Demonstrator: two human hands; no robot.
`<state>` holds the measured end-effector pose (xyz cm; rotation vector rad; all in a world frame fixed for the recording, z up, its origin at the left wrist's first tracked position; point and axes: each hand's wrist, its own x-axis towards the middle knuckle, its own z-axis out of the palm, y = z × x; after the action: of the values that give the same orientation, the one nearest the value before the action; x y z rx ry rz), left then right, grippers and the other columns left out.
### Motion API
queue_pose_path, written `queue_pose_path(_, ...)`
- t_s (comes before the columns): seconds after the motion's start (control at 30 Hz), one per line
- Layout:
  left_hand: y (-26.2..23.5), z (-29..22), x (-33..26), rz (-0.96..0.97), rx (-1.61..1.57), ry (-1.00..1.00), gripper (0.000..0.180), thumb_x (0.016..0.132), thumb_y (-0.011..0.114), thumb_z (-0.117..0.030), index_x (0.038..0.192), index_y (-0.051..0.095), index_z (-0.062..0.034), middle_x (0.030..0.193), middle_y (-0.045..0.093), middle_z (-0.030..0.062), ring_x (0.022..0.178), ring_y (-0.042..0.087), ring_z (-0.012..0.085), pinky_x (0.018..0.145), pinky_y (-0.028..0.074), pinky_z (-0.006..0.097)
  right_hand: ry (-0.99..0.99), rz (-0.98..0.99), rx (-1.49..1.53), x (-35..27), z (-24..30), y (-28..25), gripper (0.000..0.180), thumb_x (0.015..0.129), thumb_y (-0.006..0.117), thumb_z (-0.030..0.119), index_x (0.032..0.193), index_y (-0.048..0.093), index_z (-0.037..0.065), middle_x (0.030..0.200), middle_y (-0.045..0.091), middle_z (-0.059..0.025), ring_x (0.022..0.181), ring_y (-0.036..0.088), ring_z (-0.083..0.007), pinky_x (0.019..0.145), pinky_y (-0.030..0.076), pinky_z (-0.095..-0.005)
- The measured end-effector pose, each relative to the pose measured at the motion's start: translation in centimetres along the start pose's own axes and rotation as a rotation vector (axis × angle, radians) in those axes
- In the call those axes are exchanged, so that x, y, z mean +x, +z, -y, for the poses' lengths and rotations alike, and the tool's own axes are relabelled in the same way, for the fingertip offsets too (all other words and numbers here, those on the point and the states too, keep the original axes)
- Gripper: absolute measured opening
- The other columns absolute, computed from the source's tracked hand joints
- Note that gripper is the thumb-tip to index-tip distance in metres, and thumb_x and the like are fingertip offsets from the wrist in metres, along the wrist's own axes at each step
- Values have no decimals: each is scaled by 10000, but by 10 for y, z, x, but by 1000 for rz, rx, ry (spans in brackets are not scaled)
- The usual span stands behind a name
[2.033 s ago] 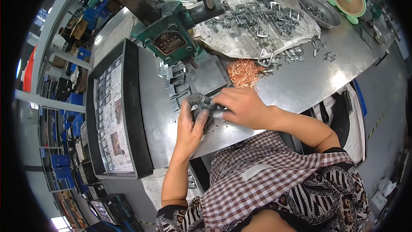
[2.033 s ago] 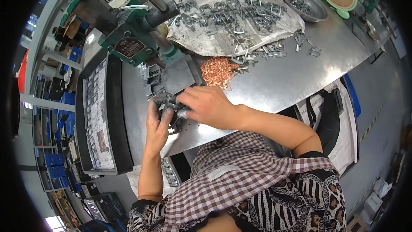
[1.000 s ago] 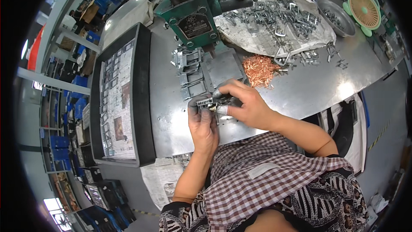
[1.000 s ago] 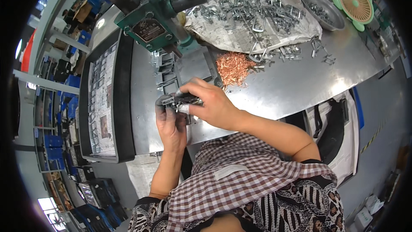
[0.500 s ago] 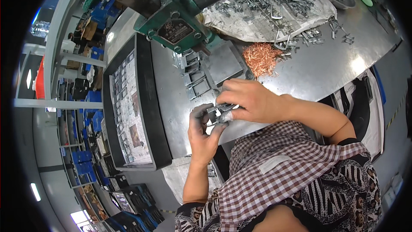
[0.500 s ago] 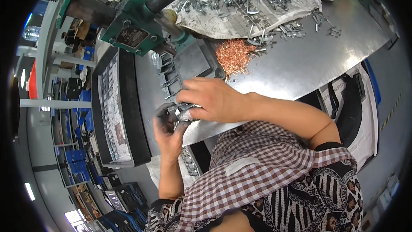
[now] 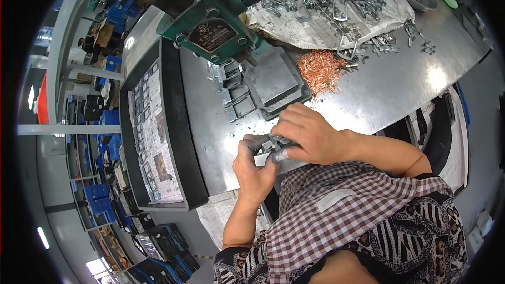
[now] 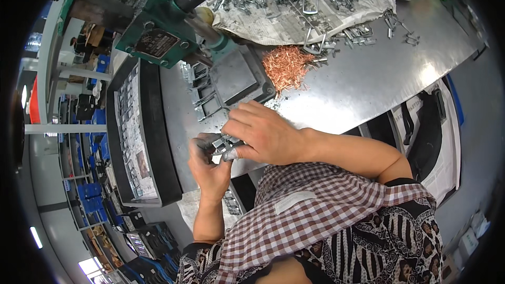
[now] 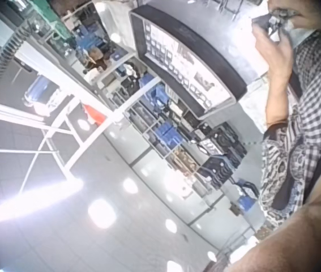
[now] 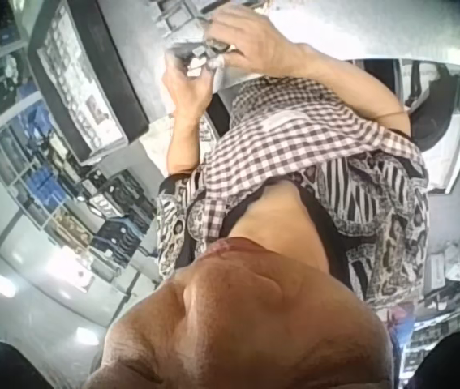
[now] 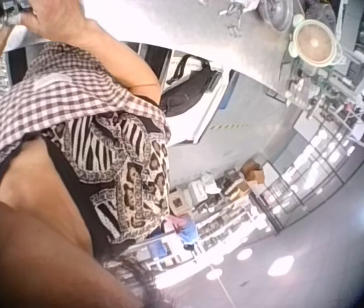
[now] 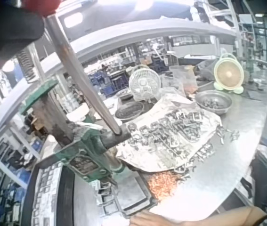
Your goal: The person assembles metal hardware by fitting small metal pieces into frames by hand, crimping them with a manual press, and setting the completed parts on the workbench.
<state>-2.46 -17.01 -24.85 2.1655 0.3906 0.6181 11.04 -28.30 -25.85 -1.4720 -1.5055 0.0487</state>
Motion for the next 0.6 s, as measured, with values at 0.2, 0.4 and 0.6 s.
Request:
queue_pose_path(0.2, 4, 2, -5, -10, 33, 23, 270, 673, 653, 16, 851, 451, 4, 857, 533, 85, 753, 523, 114, 644, 468, 242, -5, 11, 43, -4, -2, 3, 330, 653, 656, 195, 889, 501, 23, 781, 446, -112, 733, 453, -279, 677, 375, -373)
queue_pose_path(0.4, 18, 3, -3, 2, -694, -253, 496, 705, 655, 19, 1127, 397, -2, 1090, 489, 89, 985, 525, 173, 852, 432, 288, 258, 26, 296, -3, -6, 11, 315, 723, 631, 195, 949, 523, 4, 850, 487, -124, 796, 500, -268, 707, 408, -340)
queue_pose_path(0.6, 40, 14, -12, -35, -581, -283, 470, 808, 553, -23, 1232, 355, 22, 1050, 525, 108, 981, 520, 175, 832, 420, 273, 338, -30, 362, 0, -8, 15, 296, 801, 601, 213, 1025, 545, 28, 872, 483, -109, 801, 497, -228, 704, 401, -312)
